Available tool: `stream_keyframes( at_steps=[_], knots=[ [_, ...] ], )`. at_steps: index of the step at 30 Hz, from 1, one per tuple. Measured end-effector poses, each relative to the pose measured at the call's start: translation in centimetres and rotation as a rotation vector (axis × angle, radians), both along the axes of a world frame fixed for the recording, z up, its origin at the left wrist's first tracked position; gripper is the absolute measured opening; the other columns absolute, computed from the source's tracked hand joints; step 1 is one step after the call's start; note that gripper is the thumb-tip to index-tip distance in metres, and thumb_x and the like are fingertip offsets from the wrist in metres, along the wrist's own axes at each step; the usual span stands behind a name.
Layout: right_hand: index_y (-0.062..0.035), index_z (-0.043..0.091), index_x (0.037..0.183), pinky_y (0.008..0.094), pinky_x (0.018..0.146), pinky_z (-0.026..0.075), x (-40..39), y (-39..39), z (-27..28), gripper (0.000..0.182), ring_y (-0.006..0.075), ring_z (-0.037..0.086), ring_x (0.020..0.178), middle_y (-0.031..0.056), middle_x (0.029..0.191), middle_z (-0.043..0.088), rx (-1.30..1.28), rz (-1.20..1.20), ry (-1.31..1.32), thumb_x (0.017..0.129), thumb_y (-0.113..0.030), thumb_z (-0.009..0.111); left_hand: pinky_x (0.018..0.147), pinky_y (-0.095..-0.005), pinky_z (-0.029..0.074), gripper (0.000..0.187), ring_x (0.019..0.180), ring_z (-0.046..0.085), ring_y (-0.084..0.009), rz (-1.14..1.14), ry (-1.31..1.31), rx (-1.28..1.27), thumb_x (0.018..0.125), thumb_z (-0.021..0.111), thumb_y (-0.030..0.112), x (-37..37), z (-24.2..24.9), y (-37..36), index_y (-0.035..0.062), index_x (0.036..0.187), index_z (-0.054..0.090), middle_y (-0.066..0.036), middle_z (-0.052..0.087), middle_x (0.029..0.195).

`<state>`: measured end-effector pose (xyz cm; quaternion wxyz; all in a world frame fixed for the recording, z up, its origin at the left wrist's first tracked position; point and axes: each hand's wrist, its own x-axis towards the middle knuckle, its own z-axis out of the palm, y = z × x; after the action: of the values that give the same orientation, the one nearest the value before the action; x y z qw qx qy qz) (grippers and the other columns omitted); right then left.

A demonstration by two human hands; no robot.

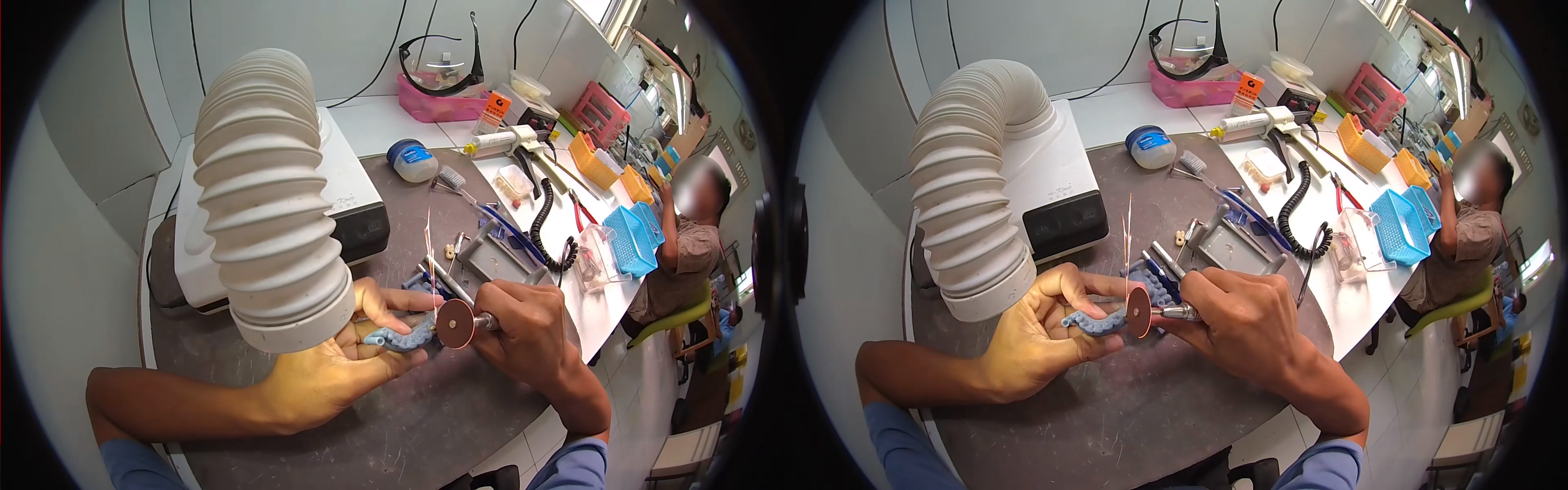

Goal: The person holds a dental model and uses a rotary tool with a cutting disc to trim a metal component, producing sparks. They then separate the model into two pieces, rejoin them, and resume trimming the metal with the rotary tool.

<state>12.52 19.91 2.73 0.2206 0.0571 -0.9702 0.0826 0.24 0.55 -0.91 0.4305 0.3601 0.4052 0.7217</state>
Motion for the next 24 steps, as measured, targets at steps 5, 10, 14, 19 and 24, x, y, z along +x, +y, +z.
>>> stream_keyframes(
  at_steps=[5,10,14,19,24],
  knots=[
    [-0.0083,0.051,0.07,0.0329,0.043,0.041,-0.06,-0.03,-0.04,0.036,0.0182,0.056,0.05,0.0029,0.06,0.053,0.008,0.01,0.017,0.072,-0.031,0.079,0.102,-0.0323,0.046,0.031,0.124,0.05,-0.0219,0.02,-0.037,0.001,0.082,0.063,-0.014,0.15,0.13,0.09,0.0079,0.098,0.048,-0.019,0.049,0.131],
    [-0.0083,0.051,0.069,0.0325,0.042,0.041,-0.07,-0.07,0.01,0.036,0.0178,0.055,0.049,0.0029,0.059,0.052,0.011,0.021,0.018,0.073,-0.031,0.079,0.103,-0.0324,0.046,0.03,0.125,0.049,-0.0222,0.025,-0.007,0.002,0.082,0.063,-0.014,0.1,0.07,0.09,0.0078,0.098,0.049,-0.02,0.049,0.131],
    [-0.0086,0.051,0.069,0.0323,0.042,0.04,-0.05,0.01,0.0,0.037,0.0174,0.054,0.048,0.0031,0.058,0.052,0.011,0.03,0.042,0.073,-0.032,0.079,0.102,-0.0317,0.048,0.03,0.123,0.051,-0.0217,0.018,0.001,-0.009,0.083,0.062,-0.014,0.06,0.17,0.07,0.0074,0.098,0.049,-0.02,0.048,0.132],
    [-0.0089,0.051,0.068,0.0319,0.041,0.039,0.06,0.06,-0.07,0.039,0.0172,0.053,0.046,0.0031,0.056,0.051,-0.007,-0.024,0.013,0.072,-0.035,0.08,0.102,-0.0305,0.047,0.028,0.122,0.052,-0.0204,0.008,-0.018,-0.015,0.084,0.062,-0.012,0.06,0.27,-0.04,0.0063,0.1,0.048,-0.02,0.048,0.133],
    [-0.0087,0.051,0.068,0.0321,0.042,0.04,-0.03,-0.01,0.03,0.039,0.017,0.054,0.047,0.0027,0.057,0.052,0.002,-0.011,0.017,0.072,-0.035,0.08,0.102,-0.0301,0.046,0.026,0.122,0.051,-0.0199,-0.008,0.0,-0.006,0.086,0.062,-0.009,0.04,0.24,-0.04,0.005,0.101,0.046,-0.021,0.046,0.134]
  ],
)
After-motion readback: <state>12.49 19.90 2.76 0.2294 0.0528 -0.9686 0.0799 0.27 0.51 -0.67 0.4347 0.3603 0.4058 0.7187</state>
